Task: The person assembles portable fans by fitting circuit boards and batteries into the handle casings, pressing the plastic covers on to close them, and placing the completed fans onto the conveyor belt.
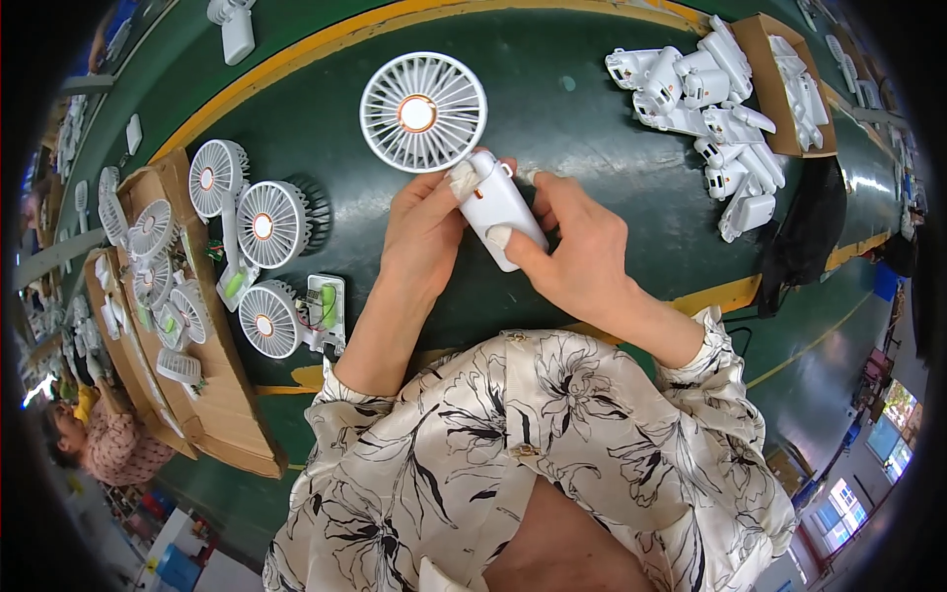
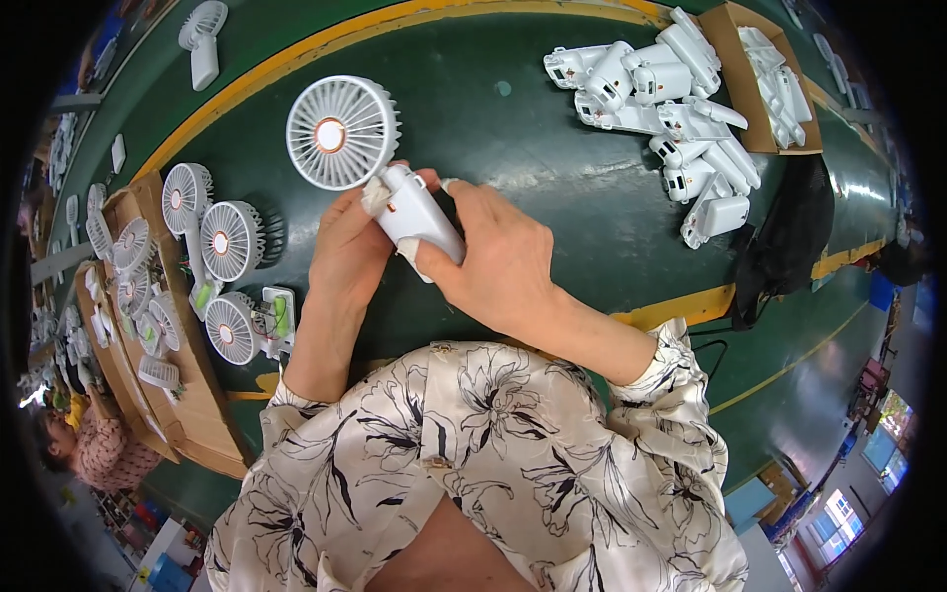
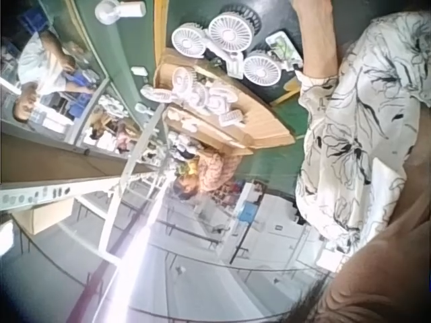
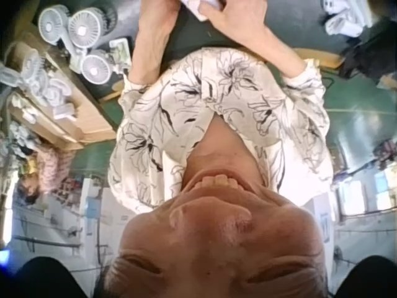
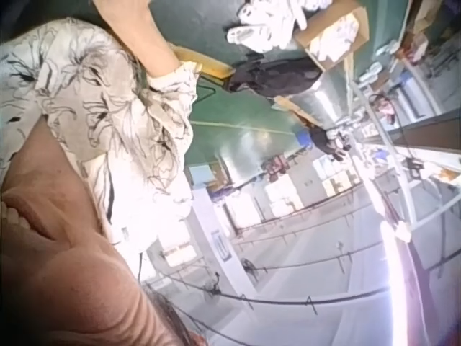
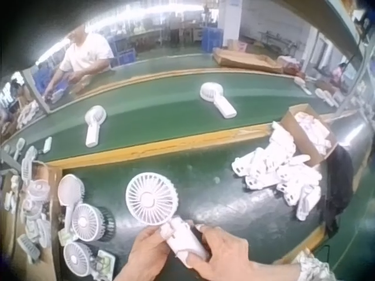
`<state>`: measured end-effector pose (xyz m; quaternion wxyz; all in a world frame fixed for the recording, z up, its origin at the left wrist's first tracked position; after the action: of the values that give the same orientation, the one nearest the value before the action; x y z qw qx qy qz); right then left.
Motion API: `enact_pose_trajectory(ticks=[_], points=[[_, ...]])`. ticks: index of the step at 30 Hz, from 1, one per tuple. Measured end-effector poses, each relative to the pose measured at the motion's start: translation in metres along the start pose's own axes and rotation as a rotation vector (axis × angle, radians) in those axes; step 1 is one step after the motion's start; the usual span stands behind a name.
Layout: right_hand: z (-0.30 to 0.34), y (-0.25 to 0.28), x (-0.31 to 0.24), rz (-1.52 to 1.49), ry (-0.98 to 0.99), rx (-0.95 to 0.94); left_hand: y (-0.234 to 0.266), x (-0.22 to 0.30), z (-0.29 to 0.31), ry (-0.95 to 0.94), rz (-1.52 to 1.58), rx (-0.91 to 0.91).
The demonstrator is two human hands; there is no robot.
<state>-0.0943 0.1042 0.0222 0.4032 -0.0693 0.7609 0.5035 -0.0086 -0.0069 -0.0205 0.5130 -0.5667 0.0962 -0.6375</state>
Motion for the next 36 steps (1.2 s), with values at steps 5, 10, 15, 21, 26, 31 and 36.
enact_pose_trajectory(ticks=[5,10,15,21,26,31,36], points=[[-0.008,-0.012,0.001,-0.581,-0.401,-0.381,-0.004,0.001,0.002,-0.055,-0.058,-0.115],[-0.007,-0.013,-0.003,-0.612,-0.349,-0.288,-0.004,-0.002,0.005,-0.096,-0.091,-0.114],[-0.005,-0.018,0.006,-0.688,-0.406,-0.359,-0.011,-0.002,0.006,-0.11,-0.101,-0.134],[-0.01,-0.018,0.008,-0.894,-0.499,-0.417,-0.015,-0.002,0.004,-0.13,-0.18,-0.037],[-0.016,-0.018,0.012,-0.883,-0.526,-0.461,-0.018,-0.001,0.003,-0.112,-0.152,-0.003],[-0.023,-0.02,0.014,-0.803,-0.429,-0.521,-0.011,-0.008,-0.002,-0.042,-0.05,0.049],[-0.033,-0.024,0.015,-1.179,-0.56,-0.62,-0.002,0.007,0.0,-0.111,-0.111,-0.111]])
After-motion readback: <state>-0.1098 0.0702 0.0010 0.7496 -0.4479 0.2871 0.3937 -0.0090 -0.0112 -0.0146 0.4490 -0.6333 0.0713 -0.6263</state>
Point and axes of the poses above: each hand's wrist, its own z-axis away from the middle knuckle, its own y-axis out of the back of the hand, x = y × z, the point moved 3 cm from there along -z, towards the middle knuckle, and after that the axes turned 2 degrees about -x, right-handed, at the moved point
